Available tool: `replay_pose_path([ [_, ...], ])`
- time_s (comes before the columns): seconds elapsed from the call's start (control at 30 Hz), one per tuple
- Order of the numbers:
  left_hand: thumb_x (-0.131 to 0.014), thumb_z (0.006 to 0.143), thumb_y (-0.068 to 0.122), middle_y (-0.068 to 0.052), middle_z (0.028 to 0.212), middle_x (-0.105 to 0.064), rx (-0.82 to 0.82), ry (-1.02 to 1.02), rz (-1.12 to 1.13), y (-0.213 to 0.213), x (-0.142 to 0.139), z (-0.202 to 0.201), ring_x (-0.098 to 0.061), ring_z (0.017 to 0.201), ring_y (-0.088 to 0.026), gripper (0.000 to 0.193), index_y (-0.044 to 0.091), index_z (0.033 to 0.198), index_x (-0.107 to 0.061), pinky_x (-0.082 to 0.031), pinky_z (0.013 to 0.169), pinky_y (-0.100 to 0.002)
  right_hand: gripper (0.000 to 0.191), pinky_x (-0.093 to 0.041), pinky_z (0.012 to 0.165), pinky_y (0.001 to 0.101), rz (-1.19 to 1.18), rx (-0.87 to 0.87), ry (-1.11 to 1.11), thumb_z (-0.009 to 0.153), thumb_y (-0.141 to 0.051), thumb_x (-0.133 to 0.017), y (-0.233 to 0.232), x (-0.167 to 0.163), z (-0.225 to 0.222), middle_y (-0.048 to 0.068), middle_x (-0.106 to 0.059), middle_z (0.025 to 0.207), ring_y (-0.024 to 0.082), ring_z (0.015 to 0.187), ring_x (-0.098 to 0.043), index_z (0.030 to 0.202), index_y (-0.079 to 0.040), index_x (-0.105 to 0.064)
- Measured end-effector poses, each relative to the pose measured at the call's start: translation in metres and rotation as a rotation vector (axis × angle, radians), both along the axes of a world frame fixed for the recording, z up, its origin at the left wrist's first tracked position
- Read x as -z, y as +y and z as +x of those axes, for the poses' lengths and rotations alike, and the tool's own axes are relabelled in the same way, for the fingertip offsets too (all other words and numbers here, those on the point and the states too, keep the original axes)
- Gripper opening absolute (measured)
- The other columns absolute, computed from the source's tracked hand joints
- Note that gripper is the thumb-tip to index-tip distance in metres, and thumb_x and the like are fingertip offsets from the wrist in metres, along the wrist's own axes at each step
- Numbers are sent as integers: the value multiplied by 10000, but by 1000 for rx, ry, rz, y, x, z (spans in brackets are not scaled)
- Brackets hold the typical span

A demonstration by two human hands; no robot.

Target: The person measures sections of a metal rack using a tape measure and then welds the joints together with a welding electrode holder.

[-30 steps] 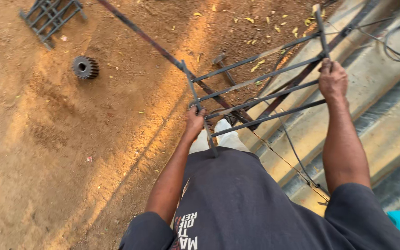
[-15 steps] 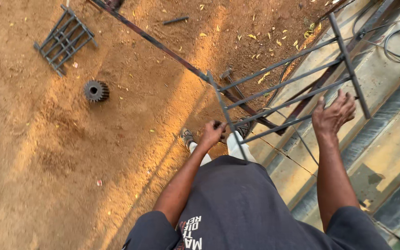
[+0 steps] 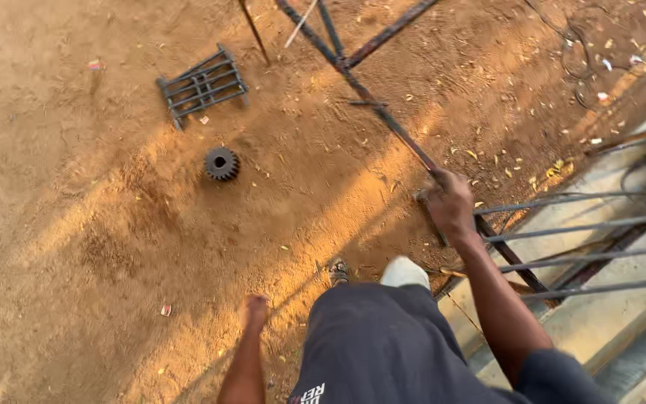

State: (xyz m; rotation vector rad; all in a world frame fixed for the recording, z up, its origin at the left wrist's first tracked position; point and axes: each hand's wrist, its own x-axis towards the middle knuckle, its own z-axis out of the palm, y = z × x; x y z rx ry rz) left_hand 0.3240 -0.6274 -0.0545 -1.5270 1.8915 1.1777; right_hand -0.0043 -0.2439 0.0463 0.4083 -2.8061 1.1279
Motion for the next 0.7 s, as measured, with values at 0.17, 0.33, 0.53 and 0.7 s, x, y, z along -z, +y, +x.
replay_pose_path([
  [0.17,-505,1066,249,-96,830,-577,-185,-129,-69,-32,-15,83,-471,625,-152,321,-27,1101,-664,-418,513,-320,287,-569,857,435,-22,-222,-57,981,-154,-661,-119,-11,-53,162,-681,1207,317,1002,-714,1250,-53,-650],
  [0.33,-541,1047,271,-122,861,-608,-185,-159,41,5,-8,56,-514,684,-189,330,-24,1103,-678,-446,575,-344,329,-543,788,481,41,-345,151,964,-131,-680,-202,-3,-151,205,-664,1203,409,970,-678,1274,-29,-637],
  [0.53,-584,1025,298,-153,899,-646,-73,-16,71,-9,8,-67,-566,755,-234,346,-21,1104,-694,-481,649,-371,504,-598,793,491,-731,-187,-747,1005,-205,-603,-315,-5,-305,186,-726,1128,336,911,-717,1485,-87,-503],
  [0.7,-620,1007,320,-178,930,-678,-101,71,12,-44,-2,-166,-609,814,-271,363,-18,1105,-707,-510,711,-395,457,-578,672,457,-1043,92,-1135,1004,-244,-602,-355,-9,-387,202,-674,1104,319,807,-690,1415,-55,-530],
])
